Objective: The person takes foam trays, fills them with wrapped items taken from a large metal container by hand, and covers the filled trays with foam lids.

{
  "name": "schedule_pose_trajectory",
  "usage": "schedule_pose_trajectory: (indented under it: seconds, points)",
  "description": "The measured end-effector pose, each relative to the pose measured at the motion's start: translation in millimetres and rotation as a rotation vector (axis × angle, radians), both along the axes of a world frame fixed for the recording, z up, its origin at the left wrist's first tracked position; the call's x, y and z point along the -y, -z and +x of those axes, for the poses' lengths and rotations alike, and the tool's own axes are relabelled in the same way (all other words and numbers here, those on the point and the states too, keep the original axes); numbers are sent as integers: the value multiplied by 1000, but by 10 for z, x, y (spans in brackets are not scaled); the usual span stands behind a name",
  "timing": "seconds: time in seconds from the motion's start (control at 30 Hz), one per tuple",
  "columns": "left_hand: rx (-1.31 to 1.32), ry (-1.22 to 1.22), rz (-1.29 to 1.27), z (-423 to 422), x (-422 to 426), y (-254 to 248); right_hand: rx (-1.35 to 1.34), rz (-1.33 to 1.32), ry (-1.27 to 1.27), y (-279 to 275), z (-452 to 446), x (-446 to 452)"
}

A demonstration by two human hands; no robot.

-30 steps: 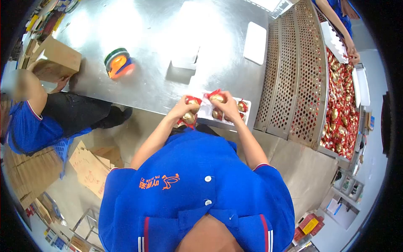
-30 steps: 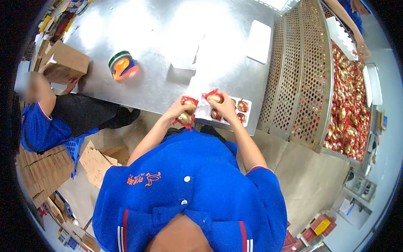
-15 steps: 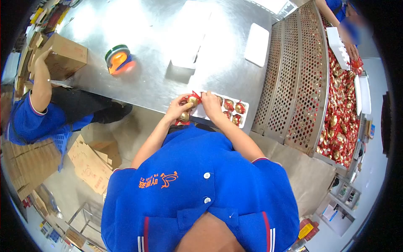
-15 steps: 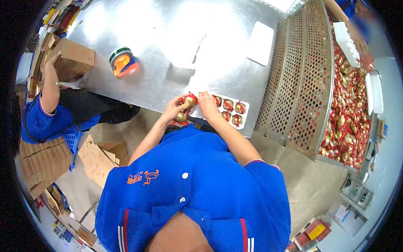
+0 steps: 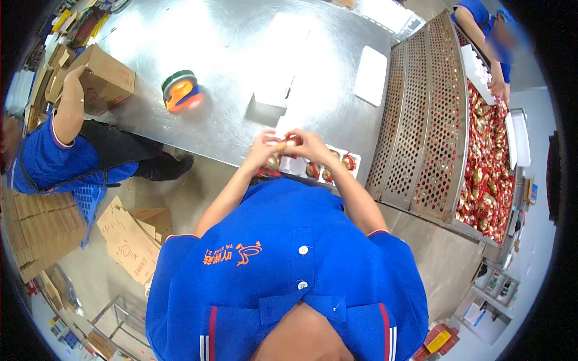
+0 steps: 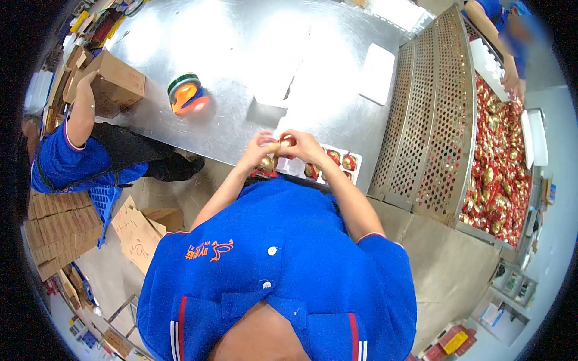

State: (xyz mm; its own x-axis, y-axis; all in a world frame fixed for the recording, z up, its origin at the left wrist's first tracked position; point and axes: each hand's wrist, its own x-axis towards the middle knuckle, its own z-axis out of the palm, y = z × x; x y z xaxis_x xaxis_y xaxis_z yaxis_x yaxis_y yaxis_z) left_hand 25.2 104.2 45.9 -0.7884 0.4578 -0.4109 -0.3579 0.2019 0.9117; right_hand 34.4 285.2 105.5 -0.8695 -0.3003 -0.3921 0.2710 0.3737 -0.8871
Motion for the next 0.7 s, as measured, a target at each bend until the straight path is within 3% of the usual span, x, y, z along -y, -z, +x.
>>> schedule_pose_trajectory:
  seconds: [0.07,0.1,0.13,0.2,0.4,0.47,0.53,0.6,0.67,0.7]
  points:
    - [112,-537,189,-72,99,24,68,26,278,141,-26,64]
    - [208,-616,325,-104,160,-8,-123,132,300,367,-3,112]
    - [212,-620,321,-103,227,-33,-382,345,295,465,40,230]
    - [365,-625,424,-125,341,-61,-595,604,182,525,107,436]
    - [478,-597,518,-22,514,105,-424,672,-21,345,52,381]
    - [521,-600,550,5,503,124,-491,654,4,430,83,351]
    - [558,-671,618,32,529,118,-324,305,244,465,87,192]
    - [626,-678,681,4,608,193,-241,314,261,518,96,173]
    - [705,-672,739,68,654,269,-406,745,11,473,156,365]
    - [710,-672,761,57,646,229,-433,788,3,422,181,468]
